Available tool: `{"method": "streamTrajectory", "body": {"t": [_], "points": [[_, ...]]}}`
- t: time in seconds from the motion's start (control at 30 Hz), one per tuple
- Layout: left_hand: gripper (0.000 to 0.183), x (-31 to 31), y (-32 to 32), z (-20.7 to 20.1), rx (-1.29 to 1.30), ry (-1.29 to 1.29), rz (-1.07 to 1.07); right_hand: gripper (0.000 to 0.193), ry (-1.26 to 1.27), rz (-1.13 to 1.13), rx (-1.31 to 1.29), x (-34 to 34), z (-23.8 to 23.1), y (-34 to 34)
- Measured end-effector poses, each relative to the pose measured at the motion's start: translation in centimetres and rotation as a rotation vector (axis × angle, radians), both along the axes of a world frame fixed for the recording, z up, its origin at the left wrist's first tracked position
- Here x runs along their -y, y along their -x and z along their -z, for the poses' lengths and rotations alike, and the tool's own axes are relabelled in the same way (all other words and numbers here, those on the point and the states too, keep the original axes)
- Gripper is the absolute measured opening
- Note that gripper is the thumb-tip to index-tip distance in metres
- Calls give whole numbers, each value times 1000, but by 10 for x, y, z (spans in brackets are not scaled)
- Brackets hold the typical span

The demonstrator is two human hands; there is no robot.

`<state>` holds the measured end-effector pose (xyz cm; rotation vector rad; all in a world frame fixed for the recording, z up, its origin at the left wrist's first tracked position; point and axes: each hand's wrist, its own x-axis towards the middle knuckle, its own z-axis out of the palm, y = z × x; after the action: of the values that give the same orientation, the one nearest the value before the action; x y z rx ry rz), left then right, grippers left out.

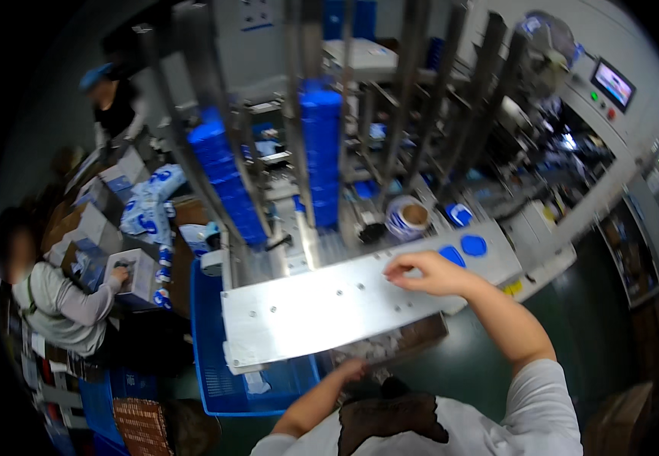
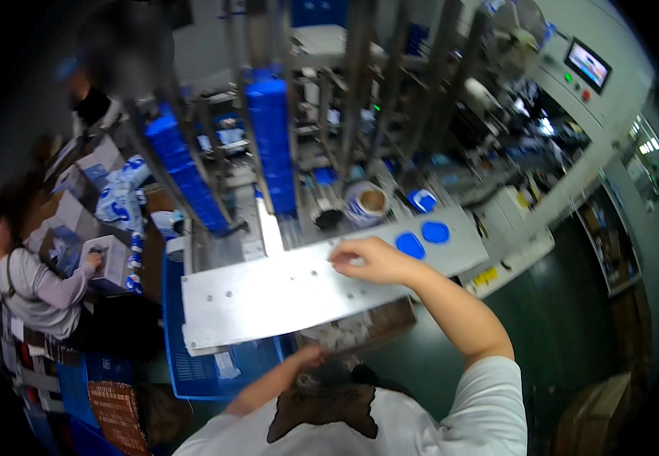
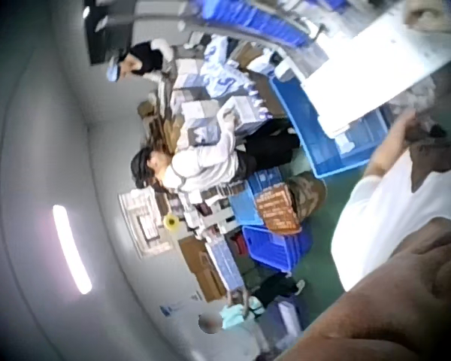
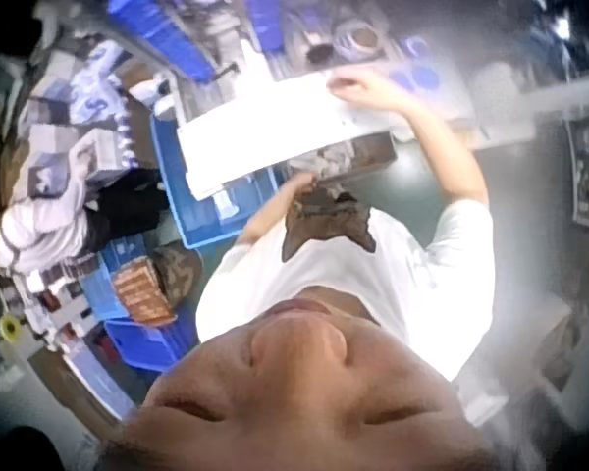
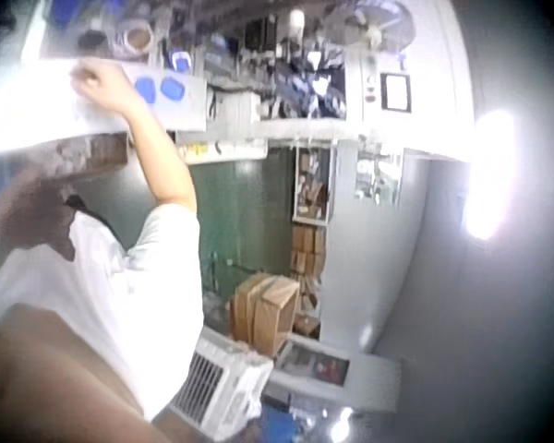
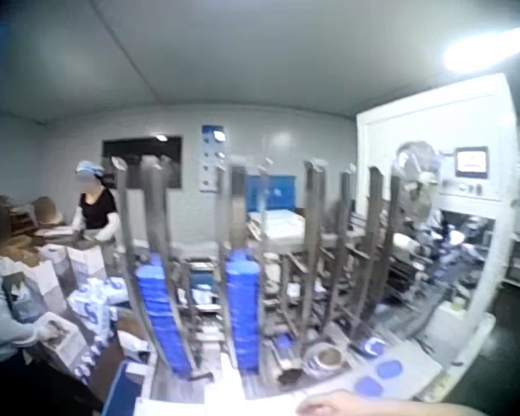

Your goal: The person takes blue plastic components from a large cardboard box and stacks them into the vertical loading chutes of an industrial packaging machine.

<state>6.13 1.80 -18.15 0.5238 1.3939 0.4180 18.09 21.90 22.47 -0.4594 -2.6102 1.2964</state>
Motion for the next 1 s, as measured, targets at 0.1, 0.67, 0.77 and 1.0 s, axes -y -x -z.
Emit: {"method": "streamTrajectory", "body": {"t": [0.1, 0.67, 0.77, 1.0], "points": [[47, -49, -22, -34, -44, 107, -67, 20, 201, 426, 86, 27, 56, -131], [36, -124, -253, 19, -391, -262, 453, 29, 403, 1481, 99, 215, 151, -573], [35, -138, -317, 26, -493, -326, 636, 30, 464, 1570, -352, 223, 103, -625], [43, -210, -389, 7, -708, -525, 1131, 11, -401, 1063, -1188, 234, -88, -661]]}}
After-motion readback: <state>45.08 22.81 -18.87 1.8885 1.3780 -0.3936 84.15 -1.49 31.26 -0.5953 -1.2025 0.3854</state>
